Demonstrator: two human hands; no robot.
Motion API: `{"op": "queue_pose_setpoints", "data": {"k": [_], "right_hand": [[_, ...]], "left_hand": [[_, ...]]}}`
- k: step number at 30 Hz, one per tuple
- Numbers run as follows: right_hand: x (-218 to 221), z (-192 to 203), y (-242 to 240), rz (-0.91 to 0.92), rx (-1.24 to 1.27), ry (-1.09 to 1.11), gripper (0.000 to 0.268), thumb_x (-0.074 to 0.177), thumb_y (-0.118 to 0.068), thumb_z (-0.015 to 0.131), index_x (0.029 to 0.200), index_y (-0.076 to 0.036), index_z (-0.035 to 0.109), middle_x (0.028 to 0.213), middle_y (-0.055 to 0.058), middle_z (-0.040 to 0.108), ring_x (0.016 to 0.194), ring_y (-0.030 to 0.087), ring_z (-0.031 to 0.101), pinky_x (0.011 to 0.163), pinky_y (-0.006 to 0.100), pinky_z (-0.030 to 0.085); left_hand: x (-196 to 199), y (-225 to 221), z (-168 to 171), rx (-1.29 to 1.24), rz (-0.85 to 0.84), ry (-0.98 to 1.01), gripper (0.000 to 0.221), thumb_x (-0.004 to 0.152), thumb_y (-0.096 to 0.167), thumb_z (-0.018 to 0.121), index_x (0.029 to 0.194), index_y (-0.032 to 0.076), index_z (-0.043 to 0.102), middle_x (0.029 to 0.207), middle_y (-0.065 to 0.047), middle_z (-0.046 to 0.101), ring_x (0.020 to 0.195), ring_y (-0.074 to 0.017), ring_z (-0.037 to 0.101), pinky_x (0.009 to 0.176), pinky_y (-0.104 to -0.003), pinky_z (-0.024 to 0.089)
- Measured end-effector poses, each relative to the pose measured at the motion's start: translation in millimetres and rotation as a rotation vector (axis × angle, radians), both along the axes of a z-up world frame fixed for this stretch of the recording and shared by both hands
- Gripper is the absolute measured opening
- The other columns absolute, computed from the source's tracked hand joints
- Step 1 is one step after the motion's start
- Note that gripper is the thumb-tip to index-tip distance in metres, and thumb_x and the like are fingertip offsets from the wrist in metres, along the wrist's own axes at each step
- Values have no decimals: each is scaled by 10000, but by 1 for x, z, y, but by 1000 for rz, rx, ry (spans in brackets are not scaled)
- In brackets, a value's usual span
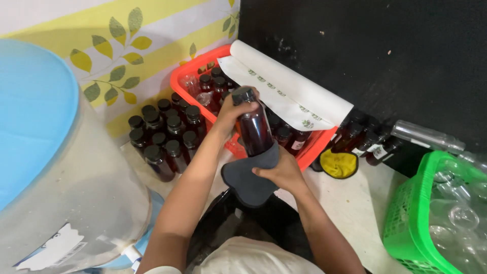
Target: Wiping and inspecting dark-colored bottles before placing them in a crate.
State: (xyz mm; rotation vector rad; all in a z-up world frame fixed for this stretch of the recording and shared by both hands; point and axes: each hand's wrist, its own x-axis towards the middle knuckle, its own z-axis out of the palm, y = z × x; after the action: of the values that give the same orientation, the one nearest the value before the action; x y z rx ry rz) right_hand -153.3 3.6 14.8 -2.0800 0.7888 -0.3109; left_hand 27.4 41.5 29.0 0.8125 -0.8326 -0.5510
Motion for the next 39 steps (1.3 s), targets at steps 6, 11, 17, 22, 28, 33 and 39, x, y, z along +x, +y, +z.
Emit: {"op": "queue_pose_setpoints", "data": {"k": [6, 11, 17, 22, 28, 33, 39], "right_hand": [[2, -17, 2, -181, -376, 64, 1028, 495, -587, 821, 1296, -41, 477, 1189, 176, 585, 1124, 376, 553, 1016, 468, 390], [-4, -26, 8, -208, -587, -123, 903, 543, -562, 825, 1194, -6, 539, 1113, 193, 624, 1095, 335, 591, 1018, 452, 388], [-5, 3, 2, 8, -288, -165, 780, 505, -414, 868, 1100, -28, 545, 1048, 216, 646, 1081, 413, 577, 943, 518, 443], [1, 19, -4, 74, -276, -85, 790, 474, -478, 873, 1054, -58, 539, 1000, 181, 652, 1034, 384, 608, 892, 481, 472], [19, 43, 2, 31, -260, -99, 807, 503, -464, 876, 1072, -1, 541, 1000, 238, 639, 1007, 415, 618, 828, 491, 519], [23, 49, -2, -6, -254, -53, 861, 460, -511, 860, 1102, -37, 538, 1025, 217, 650, 1032, 382, 623, 846, 451, 516], [20, 74, 14, 58, -291, -241, 698, 561, -334, 852, 1076, 17, 537, 957, 228, 630, 978, 423, 624, 789, 487, 528]], "left_hand": [[-16, 9, 17, 116, 185, 64, 558, 643, 161, 845, 1121, -33, 634, 873, -90, 659, 763, -138, 600, 665, -229, 469], [-25, 20, 31, 53, 199, 76, 514, 624, 99, 812, 1090, -37, 642, 923, -131, 633, 918, -224, 603, 757, -306, 496], [-13, 20, 19, -125, 16, 152, 315, 637, 56, 751, 904, -50, 622, 1147, -239, 565, 1188, -444, 505, 887, -487, 496], [-14, 10, 4, -130, 32, 162, 316, 647, 80, 724, 909, -48, 604, 1243, -257, 516, 1229, -453, 469, 957, -520, 444], [-30, 19, 12, 14, 46, -48, 515, 610, 111, 781, 1094, 20, 631, 925, -93, 589, 1082, -260, 558, 963, -336, 405], [-36, 23, 19, 123, 52, -167, 654, 600, 99, 800, 1221, 87, 595, 834, -31, 639, 852, -140, 594, 782, -238, 435], [-35, 23, 6, 184, -4, -159, 601, 641, 116, 809, 1204, 85, 600, 929, -43, 658, 877, -141, 573, 803, -247, 427]]}}
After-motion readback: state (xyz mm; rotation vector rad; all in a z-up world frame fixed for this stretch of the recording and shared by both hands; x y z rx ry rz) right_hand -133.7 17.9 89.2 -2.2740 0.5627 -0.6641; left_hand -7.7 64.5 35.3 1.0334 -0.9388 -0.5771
